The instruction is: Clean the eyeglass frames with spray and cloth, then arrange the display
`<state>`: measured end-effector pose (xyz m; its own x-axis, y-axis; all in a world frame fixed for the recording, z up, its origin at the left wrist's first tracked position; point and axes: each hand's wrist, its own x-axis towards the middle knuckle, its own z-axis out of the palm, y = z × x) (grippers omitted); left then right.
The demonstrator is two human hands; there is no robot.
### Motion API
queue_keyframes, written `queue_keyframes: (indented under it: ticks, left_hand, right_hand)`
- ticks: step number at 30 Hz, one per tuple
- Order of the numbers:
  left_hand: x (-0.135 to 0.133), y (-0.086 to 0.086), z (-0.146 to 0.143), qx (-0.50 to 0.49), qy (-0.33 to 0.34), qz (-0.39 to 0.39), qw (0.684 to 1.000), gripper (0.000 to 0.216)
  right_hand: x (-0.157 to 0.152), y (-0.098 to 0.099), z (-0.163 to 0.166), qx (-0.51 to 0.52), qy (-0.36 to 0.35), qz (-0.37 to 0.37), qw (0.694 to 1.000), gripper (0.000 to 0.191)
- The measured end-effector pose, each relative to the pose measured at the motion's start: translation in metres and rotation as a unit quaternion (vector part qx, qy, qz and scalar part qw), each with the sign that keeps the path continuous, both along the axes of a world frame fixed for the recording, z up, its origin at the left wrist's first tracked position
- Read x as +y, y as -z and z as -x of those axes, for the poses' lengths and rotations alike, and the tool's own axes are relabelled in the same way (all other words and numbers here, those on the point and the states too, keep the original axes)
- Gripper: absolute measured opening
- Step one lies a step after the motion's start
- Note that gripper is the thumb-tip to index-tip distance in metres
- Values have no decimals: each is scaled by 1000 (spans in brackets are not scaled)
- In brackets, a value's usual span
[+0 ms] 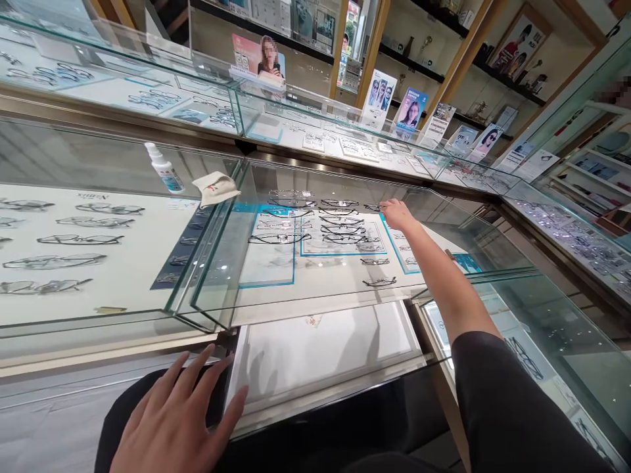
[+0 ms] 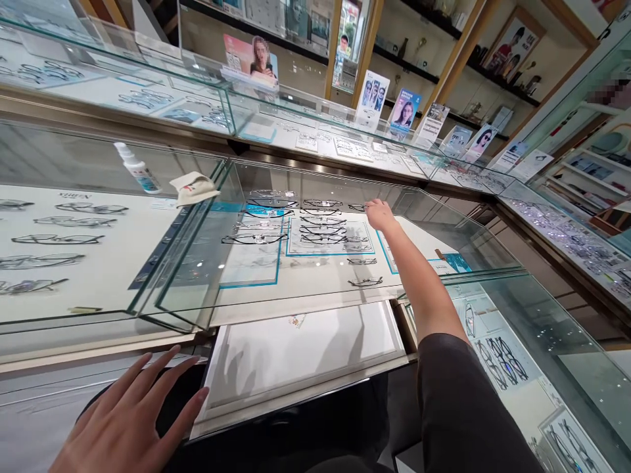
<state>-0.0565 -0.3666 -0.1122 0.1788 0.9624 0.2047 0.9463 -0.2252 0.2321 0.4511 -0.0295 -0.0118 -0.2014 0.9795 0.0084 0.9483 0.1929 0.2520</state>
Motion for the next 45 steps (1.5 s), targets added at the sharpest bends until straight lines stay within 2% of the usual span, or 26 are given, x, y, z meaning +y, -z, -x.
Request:
queue_keyframes:
  ticks: [2, 5, 7, 10, 13, 16, 18, 21, 23, 25, 27, 29, 30, 32, 37, 40, 45]
  left_hand:
    - [-1, 0, 1, 9, 0, 12, 1000, 58]
    - [-1, -1, 2, 14, 5, 17, 1000, 59]
    - [-1, -3, 1, 14, 10, 19, 1000, 60]
    - [0, -5, -1, 11, 12, 18, 1000, 62]
    - [1, -8, -3, 5, 19, 16, 1000, 64]
    - [1, -12, -4, 8, 42, 15, 999, 62]
    - [1, -14, -4, 16, 60, 11, 998, 60]
    - [3, -14, -4, 23, 81, -9, 996, 59]
    - [4, -13, -4, 22, 100, -24, 994, 57]
    - [5, -10, -4, 16, 124, -39, 991, 56]
    - [6, -8, -6, 7, 143, -53, 988, 54]
    - [5, -6, -10, -6, 153, -68, 986, 53]
    - [5, -6, -12, -12, 152, -73, 986, 53]
    - [4, -6, -18, -23, 143, -78, 986, 57]
    - [6, -9, -27, -27, 99, -61, 993, 80]
    - [8, -8, -27, -27, 79, -46, 995, 91]
    - [10, -4, -24, -39, 43, -27, 998, 99]
  right_hand:
    - [-1, 2, 3, 9, 1, -8, 1000, 54]
    - [-17, -4, 6, 18, -5, -24, 1000, 54]
    - [-41, -14, 7, 24, -19, -34, 999, 54]
    - [-98, -38, 11, 63, -69, -33, 995, 54]
    - [-170, -65, 20, 119, -128, 45, 984, 55]
    - [-236, -82, 37, 172, -162, 183, 954, 58]
    - [-267, -78, 51, 190, -174, 263, 930, 58]
    - [-285, -47, 69, 183, -161, 340, 908, 61]
    - [-281, -14, 75, 148, -133, 379, 904, 67]
    - [-268, 23, 77, 110, -98, 377, 914, 75]
    - [-248, 60, 74, 83, -49, 316, 944, 78]
    - [-223, 93, 68, 48, 4, 221, 974, 77]
    - [-209, 107, 65, 36, 26, 166, 985, 77]
    - [-181, 129, 58, 25, 48, 107, 993, 80]
    - [-114, 158, 37, 36, 47, 12, 998, 86]
    - [-78, 168, 24, 45, 47, -1, 998, 86]
    - [-25, 180, -1, 75, 38, -11, 996, 79]
